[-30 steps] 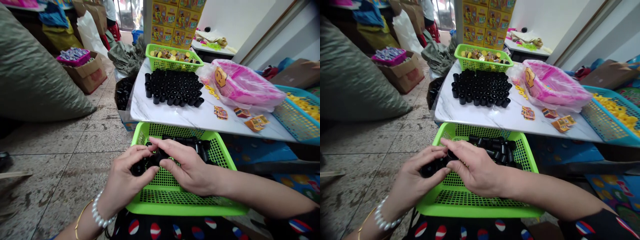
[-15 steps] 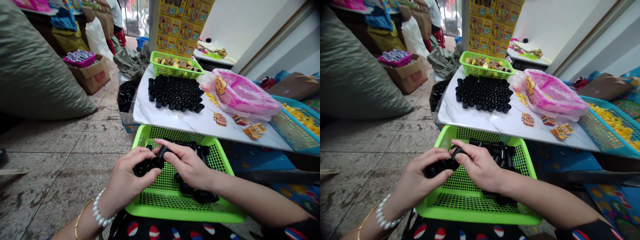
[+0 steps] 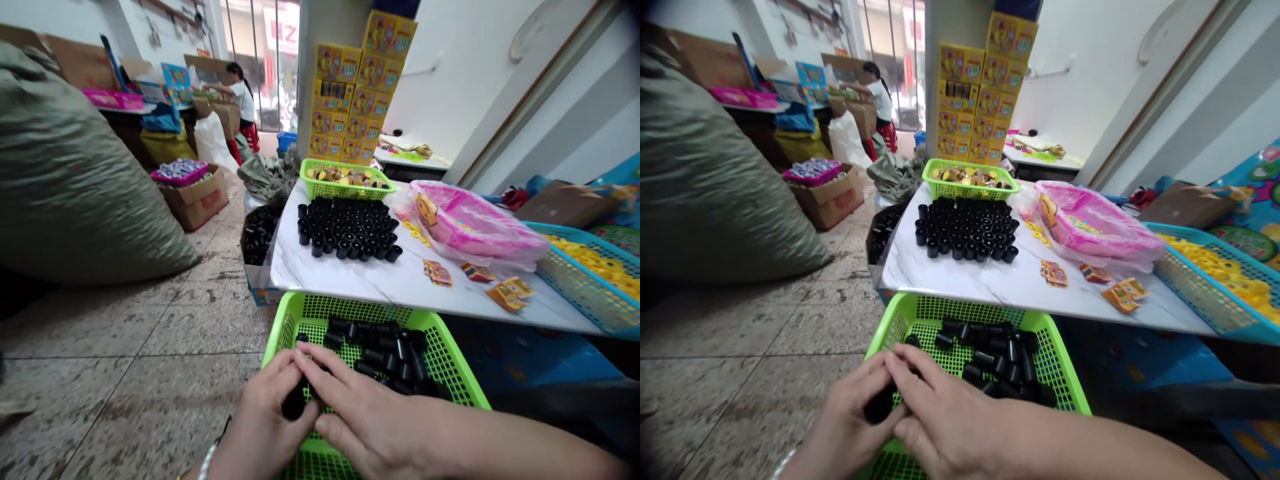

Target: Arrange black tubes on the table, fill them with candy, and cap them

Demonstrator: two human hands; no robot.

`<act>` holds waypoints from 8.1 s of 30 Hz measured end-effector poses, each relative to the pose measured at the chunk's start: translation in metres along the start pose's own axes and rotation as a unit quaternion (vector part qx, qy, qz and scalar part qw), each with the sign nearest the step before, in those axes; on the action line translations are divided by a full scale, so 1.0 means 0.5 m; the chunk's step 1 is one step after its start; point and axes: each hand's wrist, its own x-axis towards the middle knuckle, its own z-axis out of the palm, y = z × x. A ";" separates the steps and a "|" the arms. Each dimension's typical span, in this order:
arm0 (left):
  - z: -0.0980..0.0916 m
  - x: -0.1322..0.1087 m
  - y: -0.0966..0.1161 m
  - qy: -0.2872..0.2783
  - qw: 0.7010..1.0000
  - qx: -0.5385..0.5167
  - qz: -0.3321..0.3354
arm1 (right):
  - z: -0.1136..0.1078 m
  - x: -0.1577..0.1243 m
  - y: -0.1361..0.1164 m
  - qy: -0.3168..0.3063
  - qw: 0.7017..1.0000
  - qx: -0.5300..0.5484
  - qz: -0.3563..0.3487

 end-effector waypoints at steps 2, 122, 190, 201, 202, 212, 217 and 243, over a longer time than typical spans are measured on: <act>-0.009 0.007 0.000 -0.011 1.000 0.000 -0.003 | -0.010 0.001 -0.001 0.044 0.999 0.003 -0.032; 0.015 0.112 -0.037 -0.301 0.904 0.303 0.002 | 0.009 0.017 0.181 -0.033 0.957 -0.267 0.105; 0.049 -0.008 0.058 -0.247 0.932 -0.159 -0.212 | 0.034 -0.131 -0.009 0.053 0.995 -0.081 0.004; 0.021 0.159 -0.018 -0.164 0.939 -0.108 -0.281 | -0.063 0.013 0.194 0.060 0.957 -0.262 0.105; 0.025 0.156 -0.024 -0.158 0.943 -0.103 -0.274 | -0.055 0.024 0.206 0.044 0.950 -0.287 0.113; 0.035 0.136 -0.034 -0.119 0.942 -0.115 -0.292 | -0.029 0.039 0.193 0.199 0.974 0.016 0.109; 0.028 0.139 -0.030 -0.107 0.943 -0.162 -0.271 | -0.056 0.022 0.171 0.170 0.980 0.093 0.051; 0.032 0.105 -0.022 -0.160 0.971 -0.109 -0.141 | -0.050 0.005 0.093 0.246 0.874 0.398 0.130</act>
